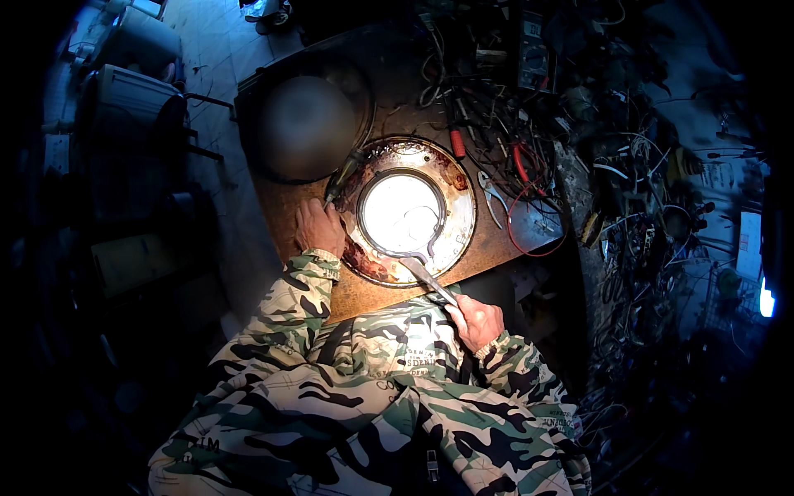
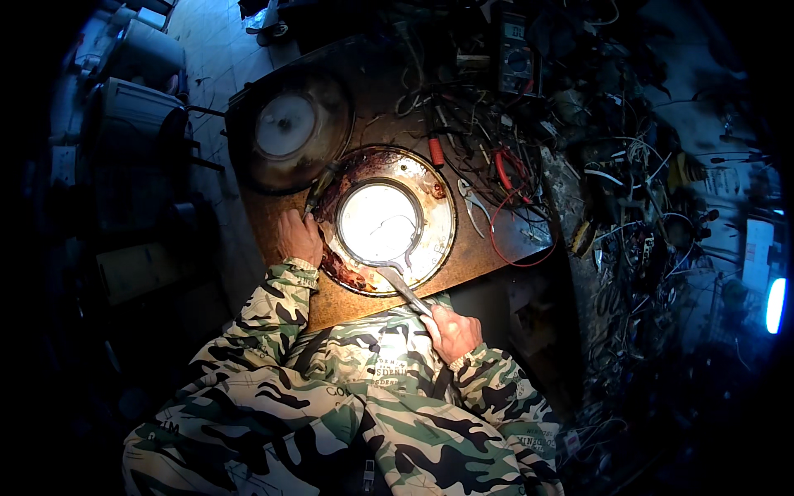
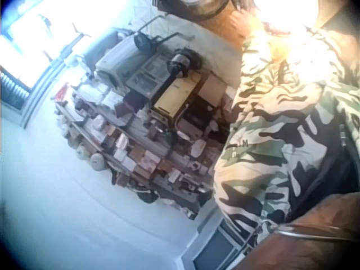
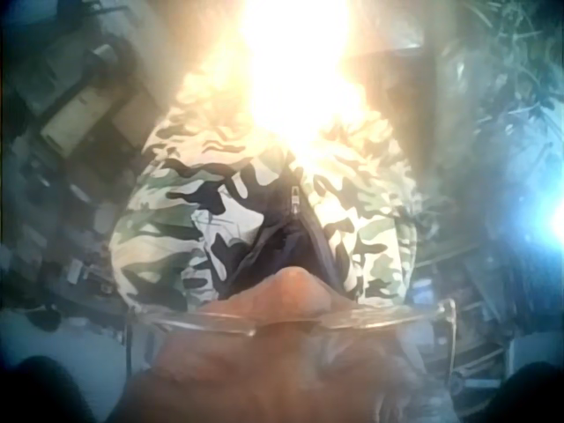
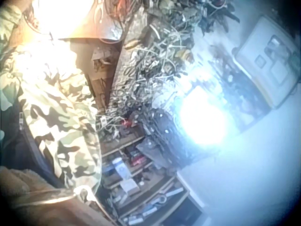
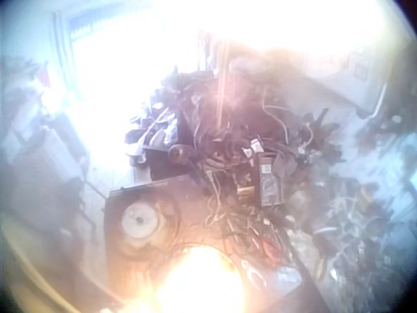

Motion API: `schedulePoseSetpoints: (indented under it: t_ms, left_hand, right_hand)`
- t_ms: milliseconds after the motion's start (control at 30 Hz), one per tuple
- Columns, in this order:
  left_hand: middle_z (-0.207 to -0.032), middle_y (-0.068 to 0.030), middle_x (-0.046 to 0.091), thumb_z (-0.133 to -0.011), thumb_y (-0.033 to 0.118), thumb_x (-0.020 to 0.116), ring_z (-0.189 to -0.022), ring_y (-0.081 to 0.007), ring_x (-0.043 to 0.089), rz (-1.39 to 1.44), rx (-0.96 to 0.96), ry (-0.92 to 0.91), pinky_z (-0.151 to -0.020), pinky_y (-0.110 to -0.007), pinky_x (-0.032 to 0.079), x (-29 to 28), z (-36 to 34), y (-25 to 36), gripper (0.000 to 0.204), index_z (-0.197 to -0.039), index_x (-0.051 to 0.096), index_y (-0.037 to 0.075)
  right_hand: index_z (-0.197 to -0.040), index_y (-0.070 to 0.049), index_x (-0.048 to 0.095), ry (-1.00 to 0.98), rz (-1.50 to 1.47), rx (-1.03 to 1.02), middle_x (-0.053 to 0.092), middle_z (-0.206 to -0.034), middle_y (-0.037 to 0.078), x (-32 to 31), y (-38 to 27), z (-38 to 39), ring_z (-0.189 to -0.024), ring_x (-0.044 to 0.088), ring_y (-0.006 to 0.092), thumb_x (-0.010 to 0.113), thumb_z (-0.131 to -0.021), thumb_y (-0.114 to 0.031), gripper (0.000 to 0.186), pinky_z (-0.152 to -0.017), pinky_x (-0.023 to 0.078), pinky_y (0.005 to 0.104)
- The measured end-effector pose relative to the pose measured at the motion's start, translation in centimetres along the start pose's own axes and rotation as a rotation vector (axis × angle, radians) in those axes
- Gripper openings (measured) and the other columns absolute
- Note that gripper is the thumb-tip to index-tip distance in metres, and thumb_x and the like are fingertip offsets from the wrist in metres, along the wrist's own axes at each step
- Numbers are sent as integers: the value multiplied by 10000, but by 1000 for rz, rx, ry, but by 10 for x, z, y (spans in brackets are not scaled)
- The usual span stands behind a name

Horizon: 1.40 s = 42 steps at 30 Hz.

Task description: The person places a speaker on a workbench and uses pliers to manipulate the internal components. They repeatedly adjust and reposition parts within the speaker cone area while holding the unit steady.

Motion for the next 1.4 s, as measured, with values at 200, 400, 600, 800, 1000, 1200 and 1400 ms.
schedulePoseSetpoints:
  t_ms: [200, 400, 600, 800, 1000, 1200, 1400]
  left_hand:
    - [-1061, -233, 529, -952, 213, 605, -1042, -442, 523, 46, 58, 43, -842, -552, 451, 5, -10, 4, 231, -992, 523, 0]
    - [-1101, -221, 537, -935, 188, 608, -1087, -435, 486, 140, 88, 79, -926, -554, 399, 11, -8, 1, 211, -999, 529, 4]
    - [-1267, -198, 576, -921, 161, 612, -1158, -419, 490, 163, 155, 147, -971, -522, 404, 13, -2, 2, 210, -1047, 553, 3]
    - [-1251, -176, 589, -898, 150, 624, -1137, -416, 503, 160, 140, 136, -960, -529, 416, 13, -2, 2, 211, -1040, 552, 12]
    - [-1146, -184, 574, -888, 178, 633, -1083, -421, 499, 107, 157, 171, -929, -543, 419, 5, -6, 9, 226, -1014, 532, 20]
    - [-1128, -200, 555, -923, 183, 613, -1082, -424, 489, 105, 146, 162, -921, -550, 407, 4, -4, 4, 214, -1016, 531, 10]
    - [-1106, -216, 552, -946, 172, 595, -1075, -432, 494, 133, 82, 39, -935, -557, 392, 5, -3, 3, 205, -1040, 541, -2]
  right_hand:
    - [-968, -42, 655, -64, -20, 161, 699, -826, 202, -5, -25, -8, -754, 684, 427, 640, -974, -247, 206, -654, 537, 498]
    - [-945, -29, 657, 5, 90, 57, 686, -770, 189, -16, -47, -12, -665, 678, 410, 701, -916, -172, 152, -570, 540, 484]
    - [-911, -32, 652, 69, 70, 52, 665, -736, 186, 6, -30, -3, -613, 661, 403, 724, -917, -174, 159, -527, 529, 476]
    - [-954, 12, 669, 28, -170, 337, 643, -731, 271, 27, -56, 9, -712, 659, 473, 676, -962, -157, 170, -584, 510, 481]
    - [-887, -16, 632, 102, -178, 282, 649, -721, 245, 41, -36, 6, -665, 648, 457, 675, -963, -187, 192, -561, 493, 497]
    - [-895, 15, 644, 44, -407, 531, 626, -742, 260, 44, -63, 2, -693, 630, 452, 644, -982, -177, 211, -620, 483, 450]
    - [-991, -43, 666, -73, -268, 464, 665, -791, 264, 40, -38, 5, -773, 663, 477, 614, -981, -214, 180, -662, 518, 514]
Point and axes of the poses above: each hand's wrist, its own z-axis away from the middle knuckle, its own x-axis out of the palm, y = z × x, the point moved 3 cm from there along -z, towards the middle knuckle
